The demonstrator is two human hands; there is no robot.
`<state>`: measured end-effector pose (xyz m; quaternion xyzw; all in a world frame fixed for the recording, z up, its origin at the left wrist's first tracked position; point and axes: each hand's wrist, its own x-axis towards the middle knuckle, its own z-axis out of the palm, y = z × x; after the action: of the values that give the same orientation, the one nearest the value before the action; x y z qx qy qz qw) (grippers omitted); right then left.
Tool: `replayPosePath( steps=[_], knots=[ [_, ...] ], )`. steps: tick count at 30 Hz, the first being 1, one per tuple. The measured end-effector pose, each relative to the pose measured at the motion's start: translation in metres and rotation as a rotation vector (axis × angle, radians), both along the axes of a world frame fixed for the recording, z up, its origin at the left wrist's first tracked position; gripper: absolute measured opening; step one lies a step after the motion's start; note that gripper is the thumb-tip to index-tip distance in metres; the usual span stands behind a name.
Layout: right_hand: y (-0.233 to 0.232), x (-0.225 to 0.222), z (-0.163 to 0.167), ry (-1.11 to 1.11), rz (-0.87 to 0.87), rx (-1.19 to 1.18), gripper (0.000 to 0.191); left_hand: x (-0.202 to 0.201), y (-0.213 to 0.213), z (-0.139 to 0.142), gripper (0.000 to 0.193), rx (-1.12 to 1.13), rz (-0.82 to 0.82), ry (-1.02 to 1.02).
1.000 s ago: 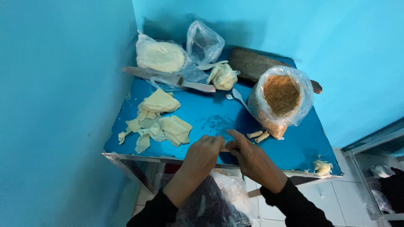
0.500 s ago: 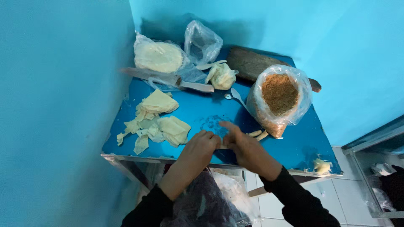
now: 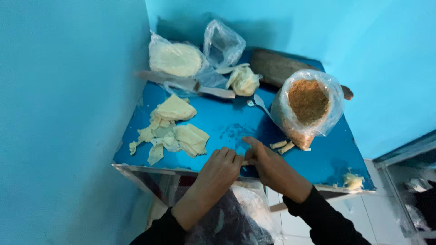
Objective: The person picks up small pieces of thin dough sheet from a blue work table and rolls each piece by hand into a thin cylindrical stick, placing the finished rolls in a pile beside a plastic bag of brown filling. They repeat this rolling cycle continuously, occasionally reaching into the bag.
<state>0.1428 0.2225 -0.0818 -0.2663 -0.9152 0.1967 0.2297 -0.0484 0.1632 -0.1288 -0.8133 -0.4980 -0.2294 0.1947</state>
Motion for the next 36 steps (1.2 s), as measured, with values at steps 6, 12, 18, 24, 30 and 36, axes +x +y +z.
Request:
replayPosePath(
  steps=[6, 12, 18, 24, 30, 36],
  knots=[
    [-0.016, 0.008, -0.015, -0.027, -0.084, 0.253, 0.062, 0.012, -0.037, 0.005, 0.032, -0.102, 0.092, 0.11],
    [-0.041, 0.005, -0.032, -0.109, -0.145, 0.484, 0.072, 0.031, -0.041, 0.017, 0.059, -0.09, 0.278, 0.133],
    [-0.01, 0.003, -0.009, -0.206, -0.121, 0.301, 0.088, -0.005, -0.002, 0.028, 0.058, -0.076, 0.365, -0.023],
    [-0.006, -0.014, -0.003, -0.003, -0.149, 0.127, 0.073, -0.077, -0.001, 0.023, 0.023, 0.055, 0.458, -0.115],
    [0.0, 0.022, -0.01, -0.112, -0.36, 0.364, 0.061, -0.085, -0.003, 0.022, 0.012, 0.008, 0.418, -0.278],
    [0.009, 0.061, -0.016, -0.16, -0.395, 0.721, 0.06, -0.098, 0.009, 0.044, 0.02, 0.255, 0.262, -0.601]
  ],
)
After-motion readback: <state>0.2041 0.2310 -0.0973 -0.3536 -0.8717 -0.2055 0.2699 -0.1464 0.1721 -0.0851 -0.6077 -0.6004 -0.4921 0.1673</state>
